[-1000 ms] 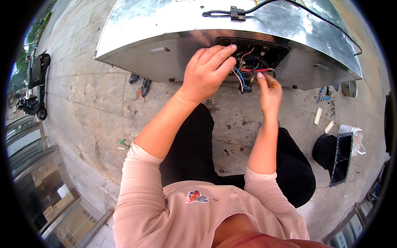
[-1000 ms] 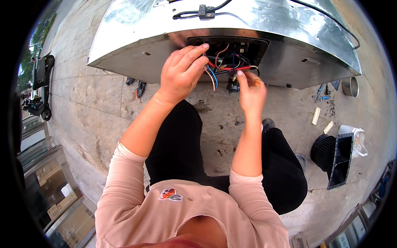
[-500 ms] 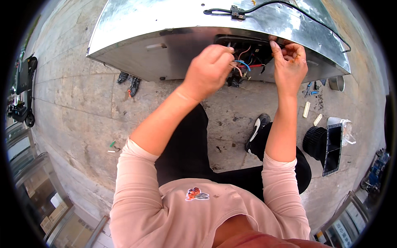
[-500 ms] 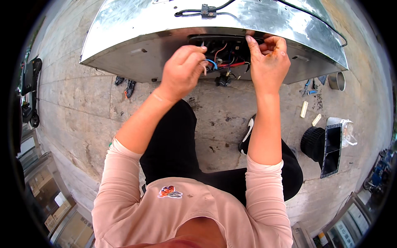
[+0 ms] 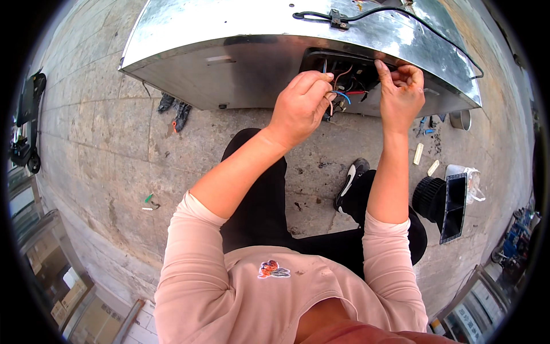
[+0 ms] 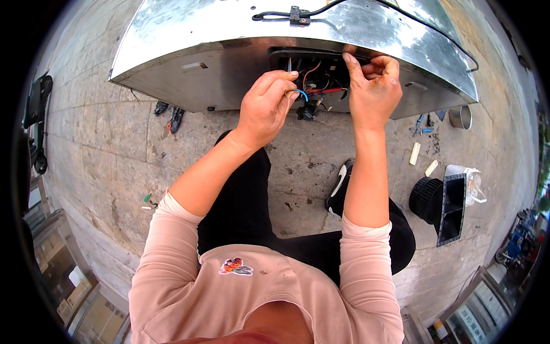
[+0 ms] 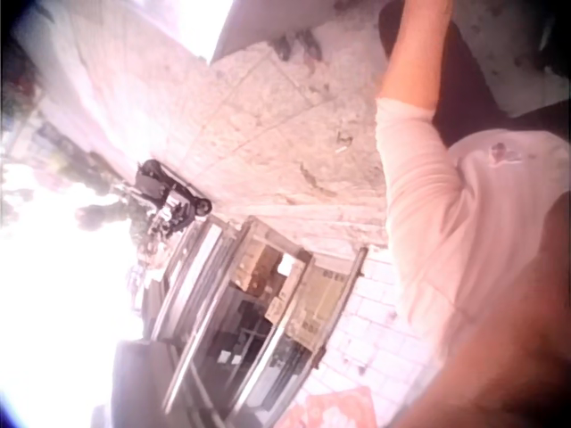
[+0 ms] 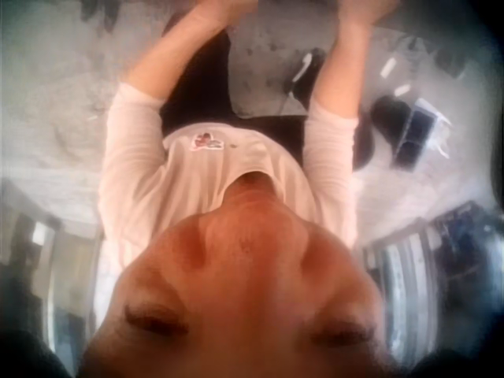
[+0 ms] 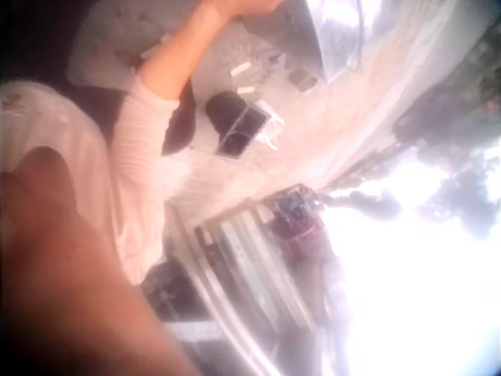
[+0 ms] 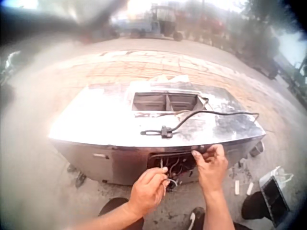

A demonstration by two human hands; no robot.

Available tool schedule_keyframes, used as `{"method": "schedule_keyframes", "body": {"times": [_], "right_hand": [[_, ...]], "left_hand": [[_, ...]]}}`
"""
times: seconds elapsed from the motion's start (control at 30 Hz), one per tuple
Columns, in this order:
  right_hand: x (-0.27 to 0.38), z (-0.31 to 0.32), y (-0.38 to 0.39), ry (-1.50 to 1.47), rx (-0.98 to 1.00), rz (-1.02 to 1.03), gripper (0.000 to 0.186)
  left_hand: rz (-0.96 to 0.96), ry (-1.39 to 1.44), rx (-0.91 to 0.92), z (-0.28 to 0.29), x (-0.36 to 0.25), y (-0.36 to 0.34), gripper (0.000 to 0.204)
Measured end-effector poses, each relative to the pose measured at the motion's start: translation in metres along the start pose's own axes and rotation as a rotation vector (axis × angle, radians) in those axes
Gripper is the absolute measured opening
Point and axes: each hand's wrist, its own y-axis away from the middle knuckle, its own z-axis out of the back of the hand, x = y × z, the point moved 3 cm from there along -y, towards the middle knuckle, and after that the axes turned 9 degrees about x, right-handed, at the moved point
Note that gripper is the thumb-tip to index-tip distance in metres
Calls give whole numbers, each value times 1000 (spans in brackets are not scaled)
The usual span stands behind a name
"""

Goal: The person repairs the internal wiring of a stainless steel appliance, likely a range hood, by connecting and securing various colored wires. They use a cordless drill to tighten screws on the electrical components and secure the internal assembly.

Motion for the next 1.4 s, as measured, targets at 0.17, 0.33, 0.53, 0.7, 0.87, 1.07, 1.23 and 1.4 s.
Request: {"method": "schedule_keyframes", "body": {"times": [0.17, 0.33, 0.53, 0.7, 0.87, 1.07, 1.23, 1.4], "right_hand": [[1, -1, 1, 21, -12, 11, 42], [7, 2, -1, 77, 13, 6, 42], [5, 4, 0, 50, 73, 17, 45], [6, 3, -2, 109, 69, 9, 47], [10, 5, -2, 164, 70, 7, 47], [14, 6, -3, 242, 87, 34, 48], [6, 5, -4, 235, 96, 83, 45], [-4, 11, -2, -11, 180, 29, 27]], "left_hand": [[38, 27, 1, -1, -1, 1, 16], [13, -1, 44, 14, 11, 4, 17], [1, 60, 7, 11, 5, 7, 18], [-21, 47, -24, 17, 8, 9, 21], [48, 89, -66, 22, 12, 7, 27], [117, 40, -142, 25, 22, 0, 25], [140, 96, -122, 28, 27, -3, 24], [80, 102, -94, 24, 33, 4, 22]]}}
